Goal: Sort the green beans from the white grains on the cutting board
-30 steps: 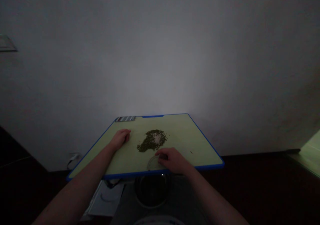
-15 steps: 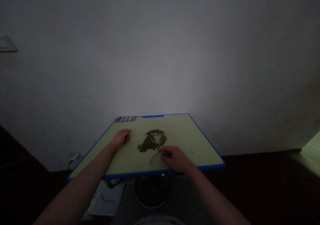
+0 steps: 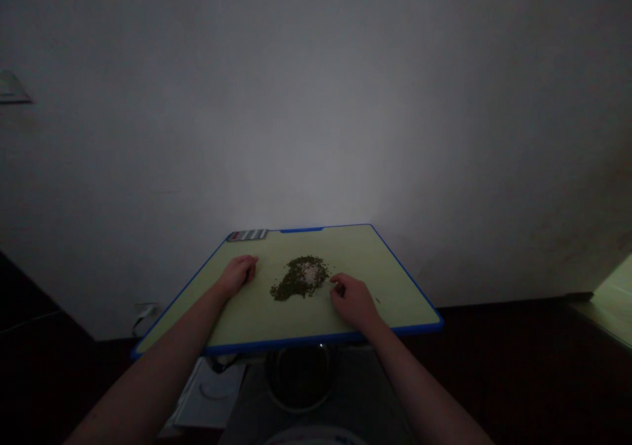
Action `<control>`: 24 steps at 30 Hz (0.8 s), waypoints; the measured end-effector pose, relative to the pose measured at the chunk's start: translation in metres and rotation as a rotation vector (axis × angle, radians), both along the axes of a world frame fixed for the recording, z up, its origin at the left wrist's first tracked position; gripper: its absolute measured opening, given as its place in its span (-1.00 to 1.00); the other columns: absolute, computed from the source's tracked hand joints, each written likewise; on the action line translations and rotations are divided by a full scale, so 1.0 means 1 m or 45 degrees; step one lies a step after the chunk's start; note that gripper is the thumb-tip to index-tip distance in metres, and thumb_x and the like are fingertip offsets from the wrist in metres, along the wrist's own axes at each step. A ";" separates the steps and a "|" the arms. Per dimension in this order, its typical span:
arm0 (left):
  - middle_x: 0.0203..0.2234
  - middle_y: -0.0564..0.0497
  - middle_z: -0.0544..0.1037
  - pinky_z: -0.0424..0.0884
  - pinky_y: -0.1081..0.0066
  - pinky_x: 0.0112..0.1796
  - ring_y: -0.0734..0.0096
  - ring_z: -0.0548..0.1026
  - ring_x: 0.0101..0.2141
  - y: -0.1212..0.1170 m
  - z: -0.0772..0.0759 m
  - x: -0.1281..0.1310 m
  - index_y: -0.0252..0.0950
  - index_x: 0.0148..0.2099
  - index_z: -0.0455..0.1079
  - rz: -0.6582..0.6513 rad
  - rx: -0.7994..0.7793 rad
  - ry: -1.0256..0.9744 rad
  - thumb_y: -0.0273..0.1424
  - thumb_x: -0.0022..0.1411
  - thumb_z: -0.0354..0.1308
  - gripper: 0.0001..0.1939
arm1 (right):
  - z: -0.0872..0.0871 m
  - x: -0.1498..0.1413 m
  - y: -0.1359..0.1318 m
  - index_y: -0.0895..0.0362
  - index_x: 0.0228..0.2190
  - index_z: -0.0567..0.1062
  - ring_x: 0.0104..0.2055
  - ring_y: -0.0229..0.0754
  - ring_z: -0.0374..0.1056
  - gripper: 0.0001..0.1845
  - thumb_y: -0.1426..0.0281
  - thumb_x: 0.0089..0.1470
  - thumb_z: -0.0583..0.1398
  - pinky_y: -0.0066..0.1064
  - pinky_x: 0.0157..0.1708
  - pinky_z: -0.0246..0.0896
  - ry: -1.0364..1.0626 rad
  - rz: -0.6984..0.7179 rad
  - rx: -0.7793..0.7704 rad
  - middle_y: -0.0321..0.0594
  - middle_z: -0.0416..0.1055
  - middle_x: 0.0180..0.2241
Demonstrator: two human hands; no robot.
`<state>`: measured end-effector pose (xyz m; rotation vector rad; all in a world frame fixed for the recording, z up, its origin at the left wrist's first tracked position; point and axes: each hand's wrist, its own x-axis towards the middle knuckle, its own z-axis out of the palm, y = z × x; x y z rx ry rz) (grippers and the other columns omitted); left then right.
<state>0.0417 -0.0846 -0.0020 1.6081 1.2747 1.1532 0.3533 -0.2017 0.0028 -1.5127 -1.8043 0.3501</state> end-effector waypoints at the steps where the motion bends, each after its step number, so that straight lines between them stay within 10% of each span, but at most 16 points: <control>1: -0.82 0.15 0.21 0.08 0.47 -0.62 0.56 0.15 -0.73 0.000 0.000 0.000 -0.29 -0.65 0.17 -0.002 0.004 0.001 -0.14 0.05 0.02 -0.61 | 0.000 0.000 0.001 0.13 -0.26 0.45 -0.49 -0.26 0.30 -0.72 0.40 -0.06 0.08 -0.45 -0.42 0.11 -0.005 0.010 -0.003 -0.28 0.43 -0.51; 24: -0.81 0.14 0.22 0.10 0.46 -0.59 0.55 0.16 -0.72 0.001 0.001 -0.001 -0.28 -0.65 0.16 -0.034 0.042 0.028 -0.14 0.06 0.00 -0.61 | 0.005 -0.010 0.007 0.14 -0.22 0.44 -0.48 -0.27 0.27 -0.71 0.40 -0.04 0.09 -0.46 -0.44 0.09 0.003 0.192 -0.033 -0.27 0.41 -0.50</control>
